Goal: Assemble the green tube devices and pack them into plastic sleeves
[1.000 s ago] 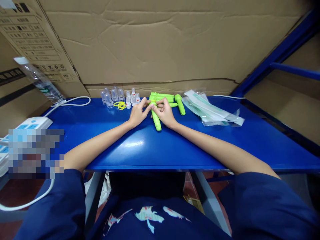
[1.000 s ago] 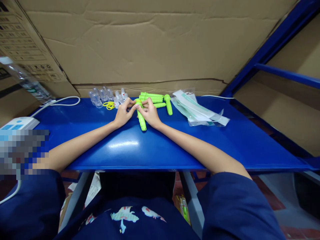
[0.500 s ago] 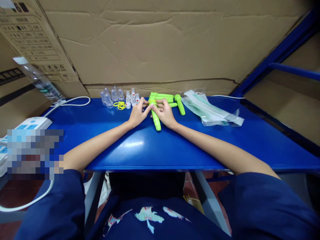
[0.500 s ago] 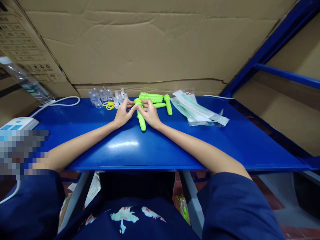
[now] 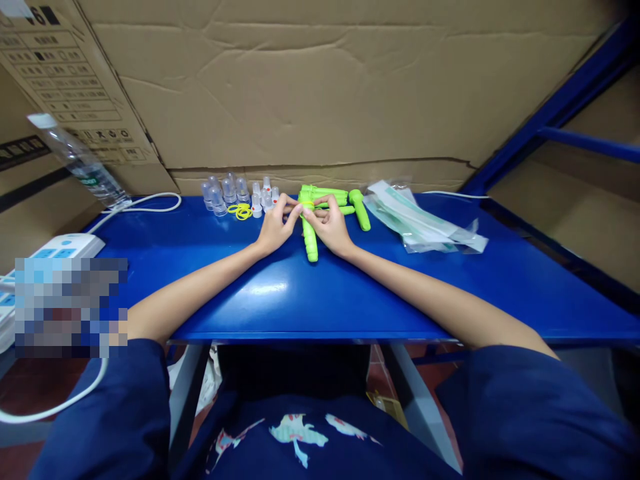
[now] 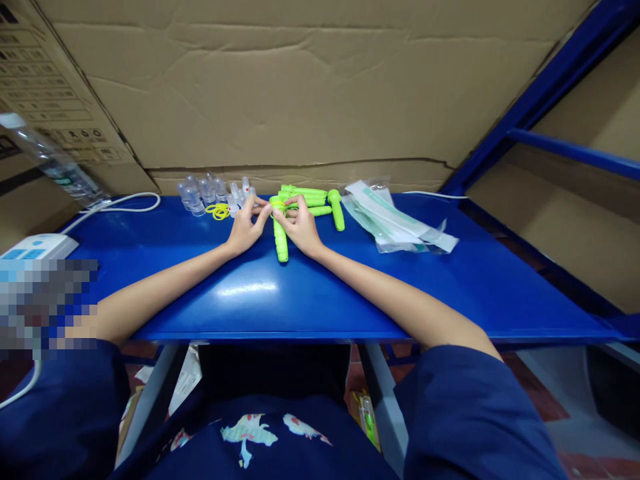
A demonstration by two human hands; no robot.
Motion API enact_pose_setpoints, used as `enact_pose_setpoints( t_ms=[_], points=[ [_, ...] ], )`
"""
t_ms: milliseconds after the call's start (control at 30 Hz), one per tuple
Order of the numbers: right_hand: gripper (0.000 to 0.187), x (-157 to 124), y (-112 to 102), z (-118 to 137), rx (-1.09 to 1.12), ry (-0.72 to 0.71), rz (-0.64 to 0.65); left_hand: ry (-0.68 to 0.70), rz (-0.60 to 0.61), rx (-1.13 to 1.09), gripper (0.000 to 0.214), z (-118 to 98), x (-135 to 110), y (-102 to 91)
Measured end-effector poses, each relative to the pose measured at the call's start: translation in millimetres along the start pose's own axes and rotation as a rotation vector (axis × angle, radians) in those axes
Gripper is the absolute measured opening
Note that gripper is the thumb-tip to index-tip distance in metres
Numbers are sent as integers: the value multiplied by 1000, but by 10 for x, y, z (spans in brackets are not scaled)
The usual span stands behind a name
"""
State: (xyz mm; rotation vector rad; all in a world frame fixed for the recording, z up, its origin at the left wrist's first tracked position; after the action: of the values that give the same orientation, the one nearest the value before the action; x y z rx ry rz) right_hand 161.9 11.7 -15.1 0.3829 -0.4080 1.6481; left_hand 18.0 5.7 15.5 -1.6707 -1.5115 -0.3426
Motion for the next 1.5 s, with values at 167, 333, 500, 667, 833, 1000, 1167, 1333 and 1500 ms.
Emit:
enact_pose_setpoints(
  t_ms=[167, 333, 500, 667, 833, 1000, 1167, 1333, 1500],
  points=[
    [68, 14, 12, -5, 32, 9, -4, -12, -23, -24, 44, 26, 23, -29],
    [63, -21, 21, 82, -13, -36, 6, -13, -28, -34, 49, 81, 49, -35],
    [62, -39, 41, 114, -32, -39, 33, -26, -27, -19, 51, 97, 68, -45],
    [68, -40, 41, 120, -9, -34, 25, -28, -35, -22, 53, 93, 73, -54],
    [64, -47, -7, 162, -20, -31, -20, -25, -55, -22, 56, 114, 71, -64],
    [68, -48, -40, 166, -71, -35, -17, -3, -47, -13, 60, 93, 72, -76],
    [75, -34, -20, 106, -109, -25, 58, 4, -21, -3, 58, 101, 75, -77],
    [70, -35, 7, 116, -117, -55, 102, -2, 2, -18, 55, 150, 80, -49],
    [72, -25, -2, 121, -44, -48, 56, -1, 26, -61, 54, 149, 94, -25]
  ],
)
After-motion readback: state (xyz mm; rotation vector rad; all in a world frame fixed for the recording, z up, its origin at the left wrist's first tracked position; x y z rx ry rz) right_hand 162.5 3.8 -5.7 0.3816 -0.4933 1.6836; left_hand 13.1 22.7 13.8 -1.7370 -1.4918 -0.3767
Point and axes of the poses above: each hand's wrist, its own x-axis towards the middle knuckle, its own y-axis out of the palm, z = x × y, the point moved 8 cm from there along x, towards the middle knuckle, and after that the axes turned 2 degrees about x, right-handed, at the moved point
